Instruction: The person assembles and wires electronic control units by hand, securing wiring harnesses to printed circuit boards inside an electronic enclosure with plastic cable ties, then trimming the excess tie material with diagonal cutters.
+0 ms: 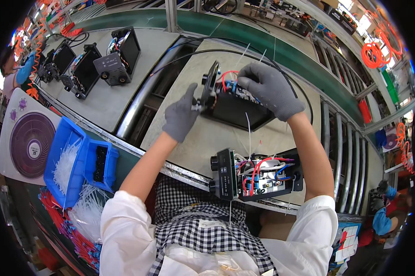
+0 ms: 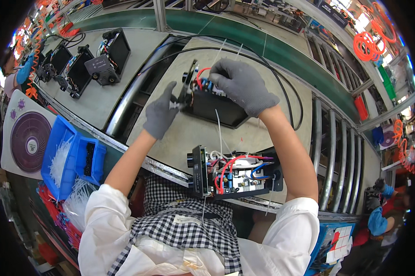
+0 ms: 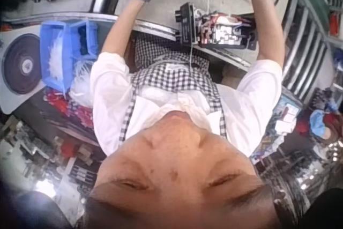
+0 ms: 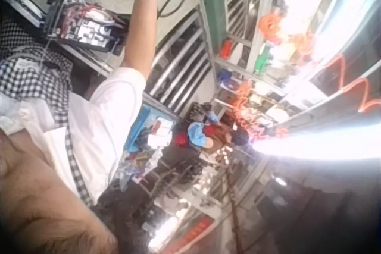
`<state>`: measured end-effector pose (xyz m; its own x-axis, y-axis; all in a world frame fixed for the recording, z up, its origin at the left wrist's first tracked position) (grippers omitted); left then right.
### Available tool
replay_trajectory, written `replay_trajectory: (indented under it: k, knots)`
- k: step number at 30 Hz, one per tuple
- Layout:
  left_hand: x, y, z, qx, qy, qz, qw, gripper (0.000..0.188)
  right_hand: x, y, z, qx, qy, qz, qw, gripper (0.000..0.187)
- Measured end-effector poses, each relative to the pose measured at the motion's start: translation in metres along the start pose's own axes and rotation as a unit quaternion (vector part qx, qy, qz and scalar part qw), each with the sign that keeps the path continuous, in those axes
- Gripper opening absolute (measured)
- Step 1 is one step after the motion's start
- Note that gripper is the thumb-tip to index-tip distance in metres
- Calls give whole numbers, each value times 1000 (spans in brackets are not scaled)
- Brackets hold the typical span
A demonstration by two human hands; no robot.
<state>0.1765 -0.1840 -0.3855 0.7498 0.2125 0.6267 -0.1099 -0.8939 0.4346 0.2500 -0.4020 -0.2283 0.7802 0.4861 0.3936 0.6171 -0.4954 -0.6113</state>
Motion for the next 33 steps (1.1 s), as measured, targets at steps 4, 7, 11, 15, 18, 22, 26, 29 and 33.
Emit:
replay_trajectory:
  k: [4, 7, 11, 15, 18, 22, 26, 29, 33]
  knots:
    - [9, 21, 3, -101, 107, 0, 989, 44, -9, -2, 9, -74, -11, -18, 997, 22]
    - [-9, 21, 18, -47, 75, 43, 995, 38, -13, -6, 12, -92, -22, -24, 995, 21]
    - [-13, 26, 30, -16, 58, 63, 996, 40, -14, -12, 22, -83, -42, -12, 996, 20]
    - [-13, 45, 30, 86, -104, -34, 990, 51, -19, -6, 38, -87, -45, -60, 993, 21]
    - [-11, 37, 31, 122, -174, -110, 971, 49, -21, -11, 52, -142, -82, -105, 981, 21]
    - [-18, 22, 47, 0, -55, -83, 995, 44, -25, -14, 80, -277, -220, -83, 932, 19]
    - [-26, 12, 54, -68, 5, -103, 992, 42, -20, 8, 119, -349, -221, -107, 904, 17]
    - [-30, 24, 50, -34, -24, -164, 986, 42, -23, 6, 118, -321, -216, -162, 908, 18]
    - [-28, 30, 47, -42, -39, -195, 979, 40, -28, -9, 94, -336, -232, -98, 908, 21]
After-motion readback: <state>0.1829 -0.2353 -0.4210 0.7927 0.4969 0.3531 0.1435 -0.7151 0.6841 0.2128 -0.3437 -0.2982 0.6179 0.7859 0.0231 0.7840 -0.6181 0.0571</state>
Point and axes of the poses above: each hand's wrist, its own x-axis towards the middle knuckle, its own z-axis out of the palm, y = z × x, the point moved 3 cm from there along x, towards the middle knuckle, and after that the axes turned 13 degrees about y, right-handed, at the moved point
